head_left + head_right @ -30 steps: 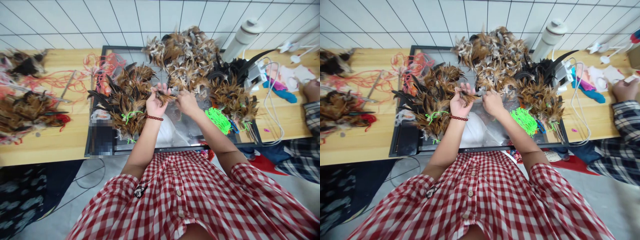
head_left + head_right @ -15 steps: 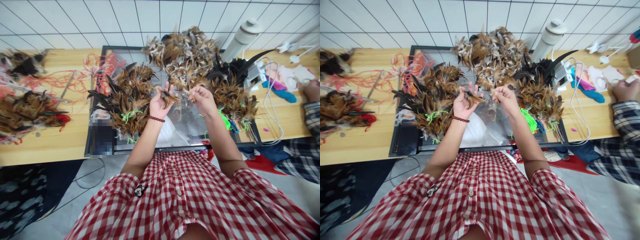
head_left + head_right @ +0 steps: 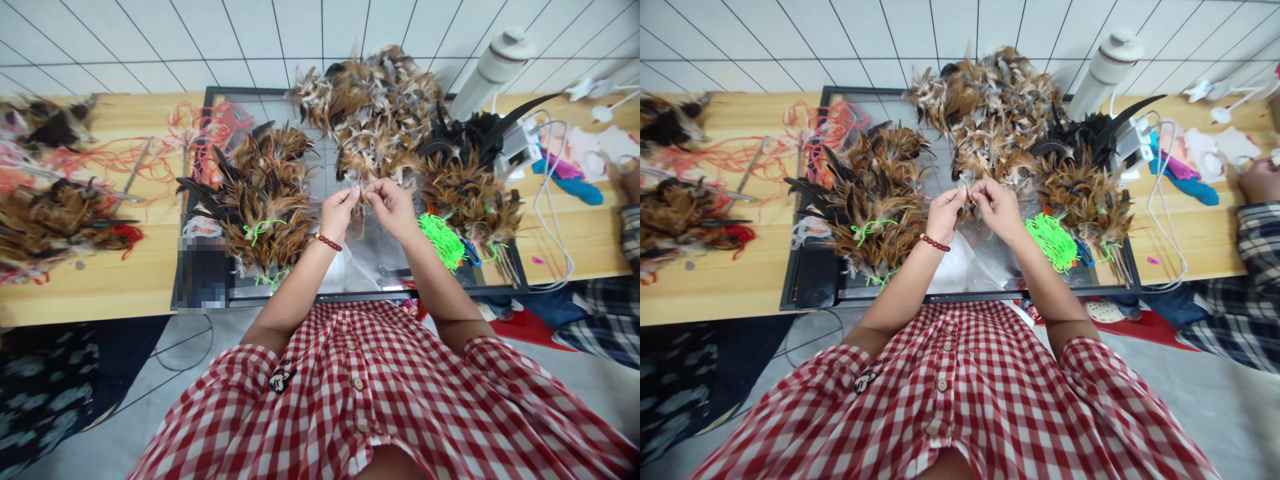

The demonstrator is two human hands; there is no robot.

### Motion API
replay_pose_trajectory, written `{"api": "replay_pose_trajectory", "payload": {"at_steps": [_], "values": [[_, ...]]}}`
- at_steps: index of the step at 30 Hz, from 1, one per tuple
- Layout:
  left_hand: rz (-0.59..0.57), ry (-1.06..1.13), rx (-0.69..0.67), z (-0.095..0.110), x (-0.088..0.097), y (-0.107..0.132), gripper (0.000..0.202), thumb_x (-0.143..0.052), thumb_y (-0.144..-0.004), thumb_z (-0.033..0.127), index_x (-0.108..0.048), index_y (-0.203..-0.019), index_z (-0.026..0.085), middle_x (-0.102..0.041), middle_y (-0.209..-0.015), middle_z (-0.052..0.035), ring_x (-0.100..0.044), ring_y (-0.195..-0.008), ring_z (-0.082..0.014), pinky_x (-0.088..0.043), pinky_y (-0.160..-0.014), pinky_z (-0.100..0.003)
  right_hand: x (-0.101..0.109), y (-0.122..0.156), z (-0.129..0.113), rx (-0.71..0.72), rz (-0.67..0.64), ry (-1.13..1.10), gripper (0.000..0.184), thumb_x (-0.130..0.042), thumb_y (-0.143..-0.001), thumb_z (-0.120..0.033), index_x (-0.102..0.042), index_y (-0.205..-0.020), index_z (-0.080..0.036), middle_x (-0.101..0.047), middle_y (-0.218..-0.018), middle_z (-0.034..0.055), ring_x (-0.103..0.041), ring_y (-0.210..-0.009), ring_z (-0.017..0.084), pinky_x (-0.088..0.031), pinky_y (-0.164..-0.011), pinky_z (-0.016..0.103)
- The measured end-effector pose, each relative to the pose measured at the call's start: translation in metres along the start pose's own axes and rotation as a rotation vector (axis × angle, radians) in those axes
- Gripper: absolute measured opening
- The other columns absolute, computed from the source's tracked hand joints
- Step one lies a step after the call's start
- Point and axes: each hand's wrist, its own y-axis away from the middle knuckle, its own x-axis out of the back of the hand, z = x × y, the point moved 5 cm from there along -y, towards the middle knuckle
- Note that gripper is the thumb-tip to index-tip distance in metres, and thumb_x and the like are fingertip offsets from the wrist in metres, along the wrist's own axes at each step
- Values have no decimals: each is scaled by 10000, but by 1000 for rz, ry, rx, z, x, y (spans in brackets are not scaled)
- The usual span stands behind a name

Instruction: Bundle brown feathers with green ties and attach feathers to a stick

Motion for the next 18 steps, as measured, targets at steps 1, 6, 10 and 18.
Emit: {"api": "replay_pose_trajectory", "payload": {"at_steps": [1, 6, 10, 18], "values": [[6, 6, -6, -2, 0, 0, 127, -841, -814, 247, -791, -724, 173, -700, -662, 43, -588, -674, -80, -464, -733, -208, -1, 1, -1, 23, -1, 54, 406, -525, -1016, -587, -659, -898, -223, -684, -821, 47, -609, -750, 183, -507, -761, 337], [-9, 40, -29, -9, 2, -3, 140, -882, -776, 308, -812, -747, 191, -720, -699, 46, -623, -729, -94, -491, -802, -226, -7, 6, -1, 133, -15, 328, 348, -419, -1068, -396, -720, -1058, -220, -755, -977, 94, -680, -941, 237, -512, -882, 378], [-28, 154, 21, -14, 3, -5, 178, -911, -745, 338, -827, -802, 192, -788, -827, 9, -699, -861, -139, -521, -930, -280, -13, 11, -6, 145, -82, 604, 390, -386, -1084, -320, -720, -1265, -235, -739, -976, 108, -664, -984, 264, -454, -899, 409], [57, 136, 31, -15, 7, -8, 159, -862, -799, 279, -766, -716, 183, -769, -750, 3, -724, -849, -152, -543, -937, -300, -4, 11, -9, 143, -8, 560, 352, -454, -1076, -364, -748, -1240, -263, -749, -1019, 93, -669, -981, 246, -461, -902, 422]]}}
